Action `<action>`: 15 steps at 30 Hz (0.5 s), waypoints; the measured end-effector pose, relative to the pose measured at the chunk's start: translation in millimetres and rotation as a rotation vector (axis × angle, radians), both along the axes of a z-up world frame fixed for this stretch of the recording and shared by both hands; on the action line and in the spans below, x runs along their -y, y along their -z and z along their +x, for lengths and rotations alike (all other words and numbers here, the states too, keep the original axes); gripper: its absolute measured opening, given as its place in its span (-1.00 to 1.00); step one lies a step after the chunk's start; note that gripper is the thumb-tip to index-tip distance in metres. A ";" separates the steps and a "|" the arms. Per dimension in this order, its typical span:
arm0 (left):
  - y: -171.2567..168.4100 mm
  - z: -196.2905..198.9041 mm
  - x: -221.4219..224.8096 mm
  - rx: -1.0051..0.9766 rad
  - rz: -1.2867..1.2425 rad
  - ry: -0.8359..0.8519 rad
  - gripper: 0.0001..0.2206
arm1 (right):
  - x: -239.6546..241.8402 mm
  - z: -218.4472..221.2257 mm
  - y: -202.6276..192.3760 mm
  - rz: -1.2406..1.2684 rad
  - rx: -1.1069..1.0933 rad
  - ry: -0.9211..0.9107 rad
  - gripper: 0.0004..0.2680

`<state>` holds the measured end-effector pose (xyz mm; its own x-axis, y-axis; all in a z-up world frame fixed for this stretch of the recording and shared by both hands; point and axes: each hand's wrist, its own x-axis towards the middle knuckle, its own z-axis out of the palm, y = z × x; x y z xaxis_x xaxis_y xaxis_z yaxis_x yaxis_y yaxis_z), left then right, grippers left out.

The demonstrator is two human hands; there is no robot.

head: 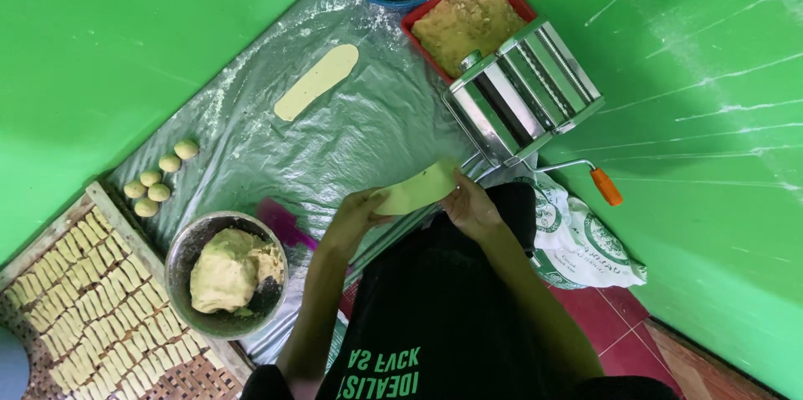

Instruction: Prepare and shape dough using a manual roller and hand folding techniques

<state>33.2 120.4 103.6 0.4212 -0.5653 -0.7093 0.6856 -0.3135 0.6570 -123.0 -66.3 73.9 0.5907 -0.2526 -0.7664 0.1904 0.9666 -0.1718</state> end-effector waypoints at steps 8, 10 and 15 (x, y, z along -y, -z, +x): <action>-4.5 27.3 -14.4 0.165 0.028 0.042 -0.74 | 1.3 -10.0 -45.1 -0.416 -0.115 -0.113 -0.74; -7.8 28.2 -9.9 0.230 0.045 0.063 -0.74 | 5.0 -12.2 -42.8 -0.461 -0.167 -0.120 -0.82; -5.6 20.7 14.9 0.294 -0.049 0.065 -0.75 | 30.0 -18.0 -85.2 -0.779 -0.190 -0.042 -0.81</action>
<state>54.0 105.5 109.1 0.5659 -0.6284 -0.5337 0.4436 -0.3135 0.8396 -141.0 -96.3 159.1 0.4888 -0.7366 -0.4674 0.0561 0.5611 -0.8258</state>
